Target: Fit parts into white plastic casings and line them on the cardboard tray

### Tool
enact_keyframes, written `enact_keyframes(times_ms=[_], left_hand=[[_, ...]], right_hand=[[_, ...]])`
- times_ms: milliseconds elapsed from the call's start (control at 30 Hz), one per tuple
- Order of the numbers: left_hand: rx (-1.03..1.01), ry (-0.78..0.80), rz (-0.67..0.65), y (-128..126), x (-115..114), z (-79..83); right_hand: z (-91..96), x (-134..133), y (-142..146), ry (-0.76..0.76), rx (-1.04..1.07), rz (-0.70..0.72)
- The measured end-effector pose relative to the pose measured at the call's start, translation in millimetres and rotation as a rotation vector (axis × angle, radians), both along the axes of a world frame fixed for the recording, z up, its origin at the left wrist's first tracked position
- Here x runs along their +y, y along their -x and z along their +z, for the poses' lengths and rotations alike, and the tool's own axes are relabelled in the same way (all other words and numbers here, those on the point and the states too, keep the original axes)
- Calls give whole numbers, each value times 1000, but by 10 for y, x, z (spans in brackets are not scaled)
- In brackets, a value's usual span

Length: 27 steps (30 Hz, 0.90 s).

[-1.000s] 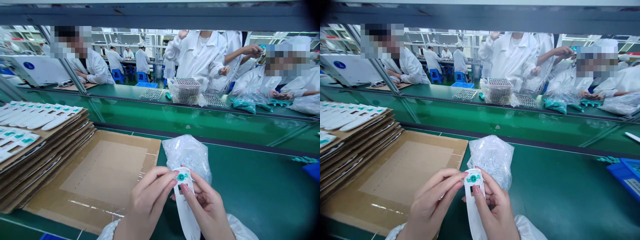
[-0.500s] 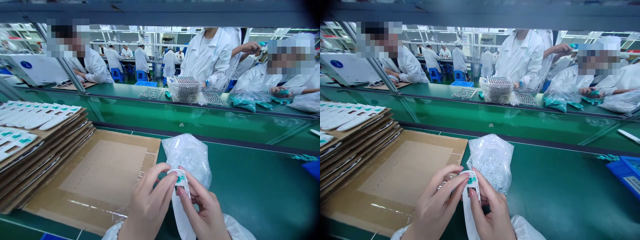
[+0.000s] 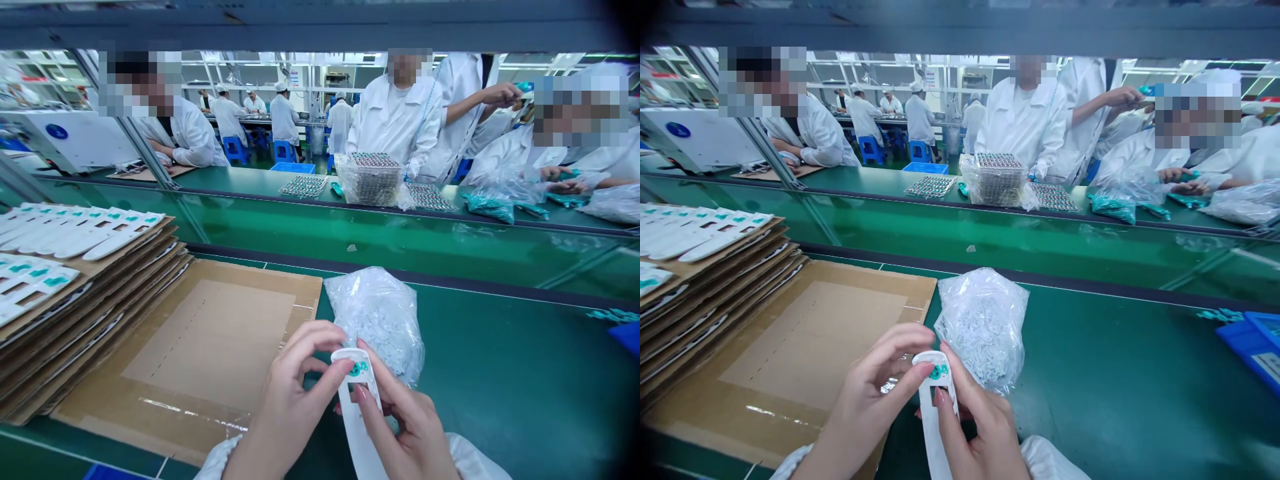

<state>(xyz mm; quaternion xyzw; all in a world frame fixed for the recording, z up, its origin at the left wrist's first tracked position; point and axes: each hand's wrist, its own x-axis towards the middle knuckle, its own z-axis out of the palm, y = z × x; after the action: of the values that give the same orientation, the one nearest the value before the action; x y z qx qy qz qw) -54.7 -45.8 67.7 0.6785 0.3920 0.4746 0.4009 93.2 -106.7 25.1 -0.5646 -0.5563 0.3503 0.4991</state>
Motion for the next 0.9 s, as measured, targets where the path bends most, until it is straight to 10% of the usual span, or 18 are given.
enact_keyframes(times_ms=[600, 900], left_hand=[[-194, 538, -149, 4, -486, -391], [366, 277, 345, 1730, 1019, 60]], right_hand=[[84, 110, 61, 18, 170, -97], [-254, -35, 260, 111, 203, 23]])
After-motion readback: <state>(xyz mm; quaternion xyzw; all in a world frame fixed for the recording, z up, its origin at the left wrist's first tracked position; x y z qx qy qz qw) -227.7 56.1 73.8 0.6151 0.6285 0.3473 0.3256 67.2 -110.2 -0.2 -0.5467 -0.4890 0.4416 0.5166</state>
